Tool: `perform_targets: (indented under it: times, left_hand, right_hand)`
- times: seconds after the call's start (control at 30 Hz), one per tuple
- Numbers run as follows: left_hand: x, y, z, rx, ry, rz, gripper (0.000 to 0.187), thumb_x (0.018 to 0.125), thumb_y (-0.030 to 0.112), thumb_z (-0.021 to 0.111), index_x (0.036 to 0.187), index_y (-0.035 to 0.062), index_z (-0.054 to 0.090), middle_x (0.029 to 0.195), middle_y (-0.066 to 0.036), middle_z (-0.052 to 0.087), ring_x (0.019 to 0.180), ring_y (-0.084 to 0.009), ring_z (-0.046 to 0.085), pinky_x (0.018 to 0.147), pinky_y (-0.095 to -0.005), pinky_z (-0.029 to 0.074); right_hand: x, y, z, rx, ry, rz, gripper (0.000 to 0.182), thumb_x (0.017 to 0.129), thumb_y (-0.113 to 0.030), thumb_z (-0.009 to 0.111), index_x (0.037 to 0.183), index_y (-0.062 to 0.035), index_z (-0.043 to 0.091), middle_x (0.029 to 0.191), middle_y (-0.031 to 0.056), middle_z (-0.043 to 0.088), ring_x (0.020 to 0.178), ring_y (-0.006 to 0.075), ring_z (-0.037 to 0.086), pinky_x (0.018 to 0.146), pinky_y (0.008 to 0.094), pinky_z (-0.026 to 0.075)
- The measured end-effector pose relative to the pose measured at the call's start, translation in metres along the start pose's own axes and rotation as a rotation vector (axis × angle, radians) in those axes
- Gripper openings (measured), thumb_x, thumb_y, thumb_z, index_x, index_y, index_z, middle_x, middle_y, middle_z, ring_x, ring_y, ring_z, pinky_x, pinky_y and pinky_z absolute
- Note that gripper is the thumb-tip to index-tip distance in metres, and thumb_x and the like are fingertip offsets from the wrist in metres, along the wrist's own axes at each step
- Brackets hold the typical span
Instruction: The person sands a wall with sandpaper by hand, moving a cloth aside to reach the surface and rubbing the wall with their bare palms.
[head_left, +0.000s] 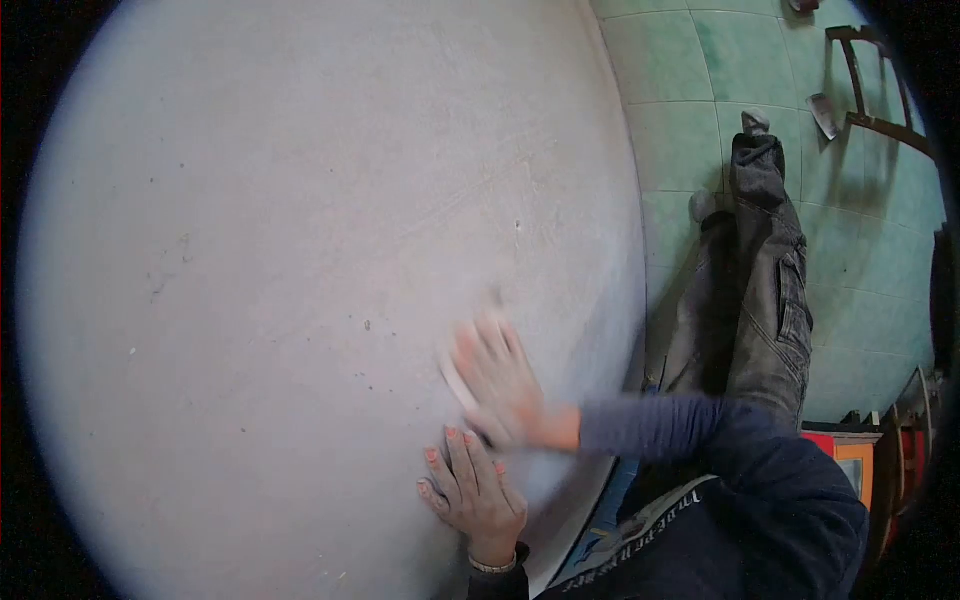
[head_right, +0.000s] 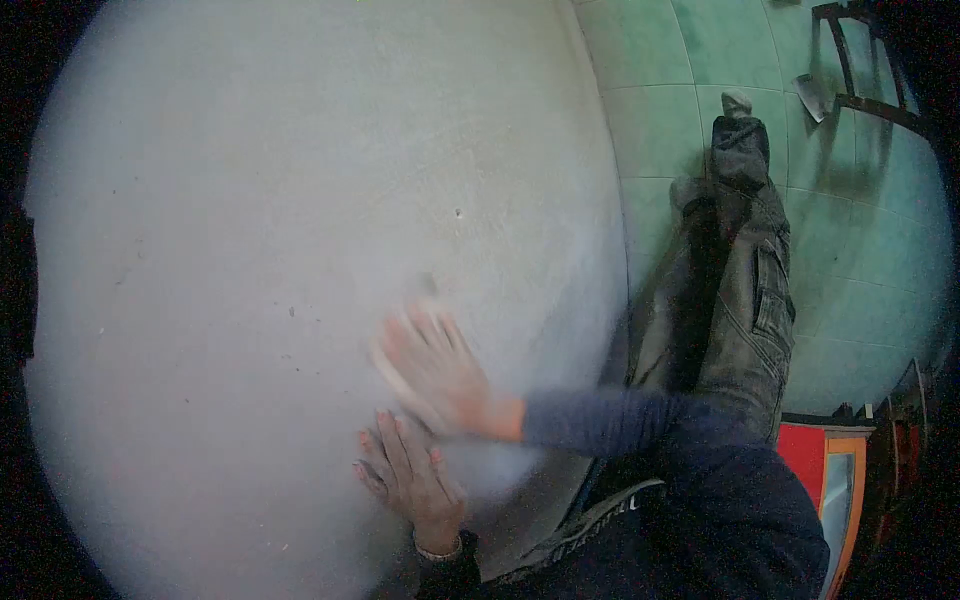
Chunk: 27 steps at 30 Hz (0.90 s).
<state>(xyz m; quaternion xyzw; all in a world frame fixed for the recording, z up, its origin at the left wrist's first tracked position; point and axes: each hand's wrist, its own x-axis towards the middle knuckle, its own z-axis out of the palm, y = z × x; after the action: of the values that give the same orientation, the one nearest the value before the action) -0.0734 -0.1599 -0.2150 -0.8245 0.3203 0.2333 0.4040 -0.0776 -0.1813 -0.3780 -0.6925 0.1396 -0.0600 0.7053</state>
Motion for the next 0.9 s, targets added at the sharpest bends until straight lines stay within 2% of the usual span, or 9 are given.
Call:
perform_targets:
  times: [0.1, 0.27, 0.37, 0.43, 0.5, 0.6, 0.73, 0.83, 0.9]
  left_hand:
    - [0.0, 0.0, 0.005, -0.007, 0.018, -0.008, 0.05, 0.098, 0.028, 0.028, 0.135, -0.0023, 0.044, 0.148, -0.017, 0.036, 0.142, -0.0385, 0.02, 0.114, -0.0511, -0.001]
    - [0.002, 0.0, 0.009, 0.001, 0.04, -0.014, 0.051, 0.098, 0.028, 0.027, 0.136, -0.0026, 0.043, 0.148, -0.017, 0.036, 0.142, -0.039, 0.02, 0.114, -0.0522, -0.001]
    - [0.004, 0.004, 0.002, 0.056, 0.038, -0.005, 0.051, 0.099, 0.029, 0.026, 0.136, -0.0023, 0.043, 0.148, -0.016, 0.036, 0.142, -0.0388, 0.02, 0.114, -0.0521, -0.002]
    - [0.009, 0.004, 0.0, 0.066, 0.091, 0.004, 0.052, 0.098, 0.029, 0.027, 0.136, -0.0021, 0.043, 0.149, -0.016, 0.035, 0.142, -0.0387, 0.019, 0.114, -0.0522, -0.002]
    - [0.007, 0.002, 0.0, 0.081, 0.105, 0.014, 0.052, 0.098, 0.029, 0.027, 0.137, -0.0018, 0.042, 0.149, -0.015, 0.035, 0.142, -0.0385, 0.019, 0.114, -0.0522, -0.003]
    - [0.008, 0.006, 0.006, 0.121, 0.084, -0.035, 0.053, 0.098, 0.031, 0.027, 0.138, -0.0015, 0.042, 0.15, -0.015, 0.034, 0.142, -0.0381, 0.018, 0.114, -0.0516, -0.003]
    - [0.014, 0.011, 0.009, 0.255, 0.124, -0.077, 0.053, 0.099, 0.034, 0.027, 0.136, 0.001, 0.045, 0.149, -0.014, 0.036, 0.142, -0.0359, 0.02, 0.113, -0.0533, -0.003]
    - [0.041, 0.024, -0.003, 0.205, 0.134, -0.133, 0.054, 0.099, 0.037, 0.026, 0.137, 0.0032, 0.045, 0.149, -0.013, 0.036, 0.141, -0.0342, 0.022, 0.112, -0.0557, -0.002]
    - [0.058, 0.028, -0.007, 0.092, 0.157, -0.172, 0.056, 0.099, 0.038, 0.025, 0.14, 0.0034, 0.042, 0.15, -0.014, 0.034, 0.142, -0.0341, 0.021, 0.112, -0.0566, -0.003]
  right_hand:
    - [-0.108, 0.001, 0.051, 0.045, 0.0, -0.089, 0.066, 0.088, -0.04, 0.048, 0.14, -0.0014, 0.037, 0.148, 0.0236, 0.029, 0.141, 0.0452, 0.017, 0.11, 0.0613, 0.012]
    - [0.089, 0.009, -0.04, 0.122, 0.259, -0.073, 0.068, 0.091, -0.038, 0.046, 0.147, -0.0039, 0.027, 0.154, 0.0184, 0.019, 0.142, 0.0426, 0.015, 0.112, 0.057, 0.011]
    - [0.122, 0.005, -0.065, 0.095, 0.315, -0.016, 0.071, 0.088, -0.03, 0.045, 0.147, 0.0017, 0.021, 0.155, 0.0224, 0.015, 0.143, 0.0428, 0.007, 0.114, 0.0526, 0.005]
    - [0.054, -0.007, -0.028, -0.093, 0.117, -0.012, 0.069, 0.085, -0.031, 0.048, 0.143, 0.0011, 0.032, 0.151, 0.0226, 0.025, 0.141, 0.0439, 0.015, 0.113, 0.0568, 0.008]
    - [-0.051, -0.003, 0.024, 0.11, 0.012, -0.149, 0.063, 0.081, -0.033, 0.05, 0.134, -0.0004, 0.044, 0.144, 0.0218, 0.036, 0.138, 0.0438, 0.025, 0.11, 0.0615, 0.011]
    - [-0.076, -0.004, 0.034, 0.101, -0.035, -0.089, 0.052, 0.083, -0.033, 0.049, 0.125, -0.0019, 0.051, 0.137, 0.021, 0.043, 0.133, 0.0436, 0.032, 0.108, 0.0649, 0.013]
    - [0.08, -0.002, -0.051, 0.049, 0.218, -0.127, 0.061, 0.09, -0.033, 0.049, 0.143, -0.0068, 0.037, 0.152, 0.0165, 0.027, 0.141, 0.0377, 0.022, 0.113, 0.0552, 0.014]
    - [0.086, 0.0, -0.055, 0.116, 0.286, -0.031, 0.064, 0.091, -0.033, 0.047, 0.147, -0.0061, 0.029, 0.154, 0.0168, 0.022, 0.143, 0.0363, 0.018, 0.114, 0.0529, 0.013]
    - [0.017, 0.022, -0.003, 0.038, 0.287, -0.068, 0.066, 0.092, -0.032, 0.046, 0.148, -0.0036, 0.024, 0.155, 0.0173, 0.019, 0.144, 0.0361, 0.016, 0.114, 0.0534, 0.011]
